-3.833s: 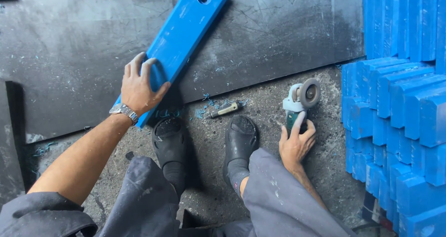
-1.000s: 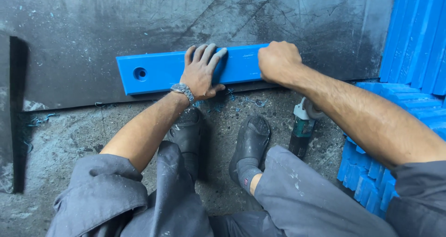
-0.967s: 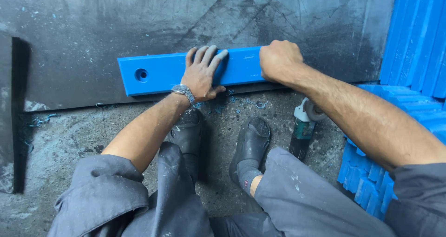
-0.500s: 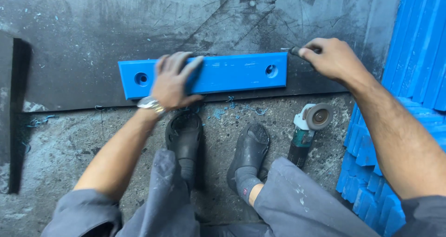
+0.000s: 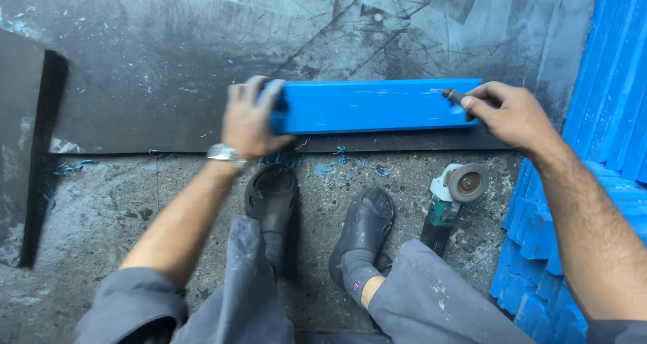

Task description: Finishing blue plastic blocks using an angle grinder and a deburring tool on a workshop floor.

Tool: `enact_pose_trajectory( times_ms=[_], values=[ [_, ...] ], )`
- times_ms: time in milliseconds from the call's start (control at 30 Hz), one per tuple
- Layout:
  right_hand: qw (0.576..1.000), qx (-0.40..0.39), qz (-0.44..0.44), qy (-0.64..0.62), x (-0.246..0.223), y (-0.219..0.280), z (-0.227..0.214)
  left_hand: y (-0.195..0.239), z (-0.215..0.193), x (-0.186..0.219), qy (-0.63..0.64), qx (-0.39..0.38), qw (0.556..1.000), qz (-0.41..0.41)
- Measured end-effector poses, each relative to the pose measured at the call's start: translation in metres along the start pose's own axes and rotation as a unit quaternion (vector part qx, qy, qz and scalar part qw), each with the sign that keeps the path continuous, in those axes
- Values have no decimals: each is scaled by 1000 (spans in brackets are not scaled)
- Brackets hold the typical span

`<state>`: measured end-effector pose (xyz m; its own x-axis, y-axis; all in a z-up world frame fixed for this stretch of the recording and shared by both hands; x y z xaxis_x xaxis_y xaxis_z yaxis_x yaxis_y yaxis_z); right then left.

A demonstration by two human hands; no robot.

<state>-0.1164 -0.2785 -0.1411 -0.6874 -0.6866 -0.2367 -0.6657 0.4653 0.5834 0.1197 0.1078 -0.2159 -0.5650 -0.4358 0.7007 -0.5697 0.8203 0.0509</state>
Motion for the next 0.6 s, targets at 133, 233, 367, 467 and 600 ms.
enact_pose_trajectory(
  times_ms=[133,233,367,467,600],
  values=[
    [998,-10,-49,33,-48,2,17,-17,51,39,98,1,994,53],
    [983,20,-160,83,-89,5,27,-25,69,46,135,-17,988,78],
    [937,58,-230,256,-129,5,39,-25,71,47,145,-30,987,58],
    [913,63,-273,295,-156,-5,46,-26,70,46,143,-29,988,50],
    [879,85,-317,346,-170,-19,59,-25,74,44,133,-24,990,48]
  ],
)
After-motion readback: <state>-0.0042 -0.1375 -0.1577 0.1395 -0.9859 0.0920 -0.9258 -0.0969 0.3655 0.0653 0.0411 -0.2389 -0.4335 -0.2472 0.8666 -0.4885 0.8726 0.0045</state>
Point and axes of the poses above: each hand's wrist, its own y-axis away from the middle knuckle, its own z-axis out of the palm, x = y × z, the point moved 4 cm from there along -y, towards the middle knuckle, and after that the axes turned 15 degrees about y, right-handed, at the moved point
